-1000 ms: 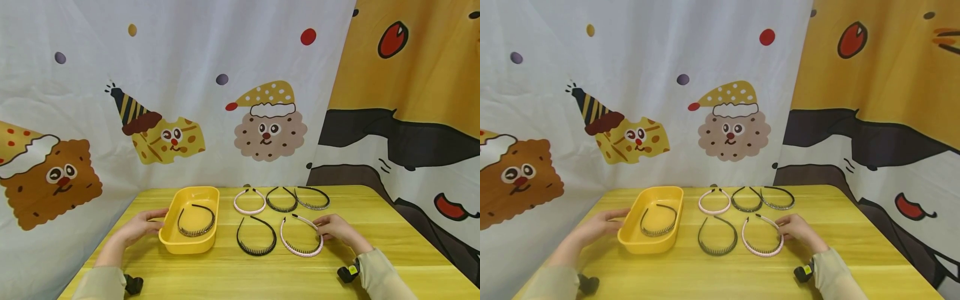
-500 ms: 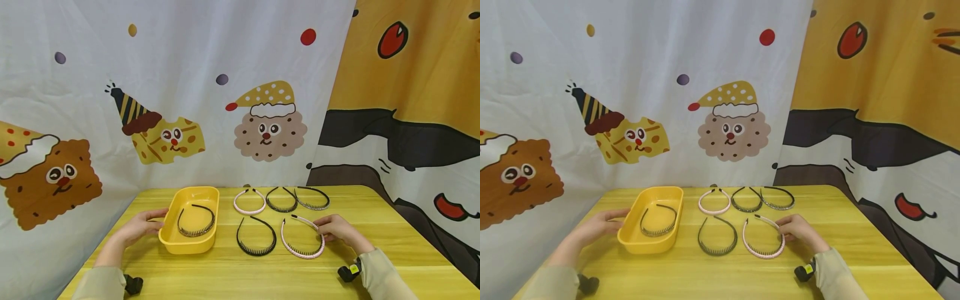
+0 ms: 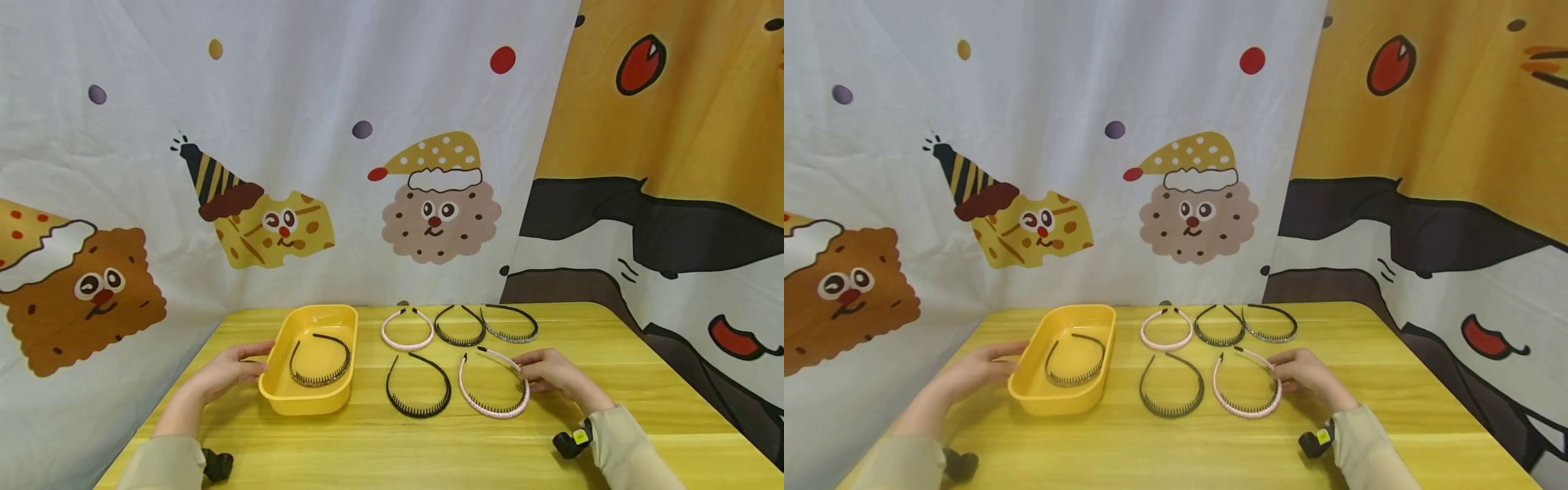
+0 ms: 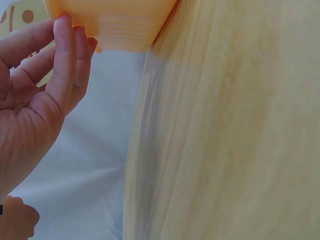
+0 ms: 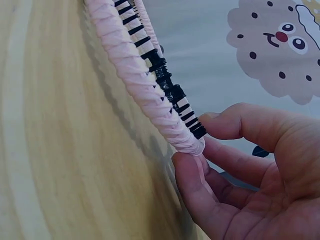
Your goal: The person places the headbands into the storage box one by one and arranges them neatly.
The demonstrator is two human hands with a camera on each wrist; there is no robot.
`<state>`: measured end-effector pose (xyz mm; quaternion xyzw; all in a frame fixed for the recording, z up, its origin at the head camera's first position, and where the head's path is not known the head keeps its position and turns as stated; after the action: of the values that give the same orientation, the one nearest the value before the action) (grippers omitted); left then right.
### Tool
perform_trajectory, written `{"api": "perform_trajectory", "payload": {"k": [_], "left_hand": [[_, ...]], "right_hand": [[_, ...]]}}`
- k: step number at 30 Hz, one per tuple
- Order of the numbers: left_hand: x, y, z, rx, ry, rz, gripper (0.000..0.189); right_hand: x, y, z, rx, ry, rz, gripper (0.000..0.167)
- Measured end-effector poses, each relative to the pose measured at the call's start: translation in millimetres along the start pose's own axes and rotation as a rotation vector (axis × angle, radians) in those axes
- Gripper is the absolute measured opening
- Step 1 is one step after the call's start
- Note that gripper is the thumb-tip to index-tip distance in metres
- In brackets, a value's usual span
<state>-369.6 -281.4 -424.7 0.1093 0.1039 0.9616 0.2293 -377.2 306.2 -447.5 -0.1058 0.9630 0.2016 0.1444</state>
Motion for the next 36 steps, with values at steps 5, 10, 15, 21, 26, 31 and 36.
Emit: {"api": "perform_trajectory", "payload": {"k": [5, 10, 15, 21, 26, 31, 36], "left_hand": [[0.1, -0.5, -0.4, 0.008, 0.008, 0.004, 0.064], [0.0, -0.6, -1.2, 0.003, 0.020, 0.008, 0.064], [0.4, -0.7, -0.4, -0.015, 0.018, 0.002, 0.064], [0.1, -0.6, 1.5, -0.011, -0.002, -0.003, 0.063], [0.6, 0.4, 2.4, 0.005, -0.011, -0.003, 0.063], [1.0, 0.7, 2.7, 0.010, -0.016, -0.003, 0.062], [0.7, 0.5, 0.7, -0.004, -0.002, 0.002, 0.062]], "right_hand": [[-0.5, 4, -3, 0.031, 0.004, 0.011, 0.049], [0.0, 7, -7, 0.046, 0.007, 0.024, 0.049], [0.8, 7, -11, 0.038, 0.020, 0.020, 0.049], [3.2, 9, -19, 0.020, 0.033, 0.027, 0.047], [3.9, 11, -29, 0.006, 0.041, 0.023, 0.049], [5.5, 12, -34, 0.010, 0.055, 0.022, 0.050], [6.6, 13, -38, 0.019, 0.061, 0.030, 0.051]]}}
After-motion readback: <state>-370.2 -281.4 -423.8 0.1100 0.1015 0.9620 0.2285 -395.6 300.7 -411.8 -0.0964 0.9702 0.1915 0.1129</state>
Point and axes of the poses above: each hand's wrist, its own x-axis towards the middle knuckle, its own y-axis out of the back of the hand, z = x × y, the point moved 7 cm from there along x, towards the middle knuckle, and after that the axes turned 11 degrees about -y, right-handed, at the moved point
